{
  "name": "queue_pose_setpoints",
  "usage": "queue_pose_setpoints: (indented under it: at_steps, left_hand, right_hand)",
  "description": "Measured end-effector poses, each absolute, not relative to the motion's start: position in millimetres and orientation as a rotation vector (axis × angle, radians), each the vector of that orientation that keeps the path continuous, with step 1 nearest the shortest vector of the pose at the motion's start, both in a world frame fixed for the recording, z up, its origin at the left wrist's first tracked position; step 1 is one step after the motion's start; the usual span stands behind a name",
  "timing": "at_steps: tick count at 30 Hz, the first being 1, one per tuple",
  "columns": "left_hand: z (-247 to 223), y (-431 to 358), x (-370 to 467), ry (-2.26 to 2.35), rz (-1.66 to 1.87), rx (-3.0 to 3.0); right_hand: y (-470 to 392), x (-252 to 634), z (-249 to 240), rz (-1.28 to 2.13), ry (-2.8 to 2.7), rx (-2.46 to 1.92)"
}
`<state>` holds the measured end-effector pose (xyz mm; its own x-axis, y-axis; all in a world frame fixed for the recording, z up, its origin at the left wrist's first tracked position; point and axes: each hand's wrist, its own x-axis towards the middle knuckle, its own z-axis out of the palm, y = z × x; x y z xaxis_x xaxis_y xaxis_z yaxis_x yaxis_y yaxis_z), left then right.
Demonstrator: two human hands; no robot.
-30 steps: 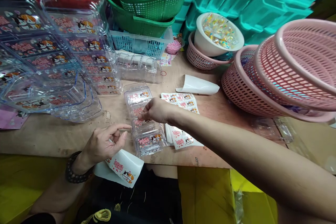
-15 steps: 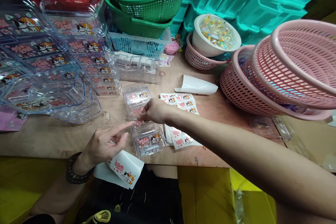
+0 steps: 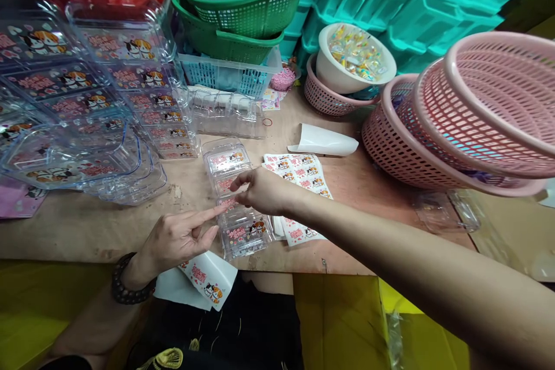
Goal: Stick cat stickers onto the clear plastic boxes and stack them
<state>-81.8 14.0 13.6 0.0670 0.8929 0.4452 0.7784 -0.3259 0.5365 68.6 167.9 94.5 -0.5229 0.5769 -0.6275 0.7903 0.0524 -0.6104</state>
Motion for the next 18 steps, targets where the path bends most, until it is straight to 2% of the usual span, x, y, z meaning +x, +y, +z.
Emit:
queue_pose_setpoints:
  at_steps: [5, 12, 18]
  left_hand:
    - [15, 14, -83, 1.714, 1.054, 2.16]
    - [16, 14, -83, 1.721, 1.001, 2.155]
    - [16, 14, -82, 1.716, 1.002, 2.141]
  right_hand:
    - [165, 77, 92, -1.482, 2.059, 1.559]
    - [164, 83, 90, -1.463, 2.105, 1.546]
    - [161, 89, 90, -1.225, 2.283, 1.448]
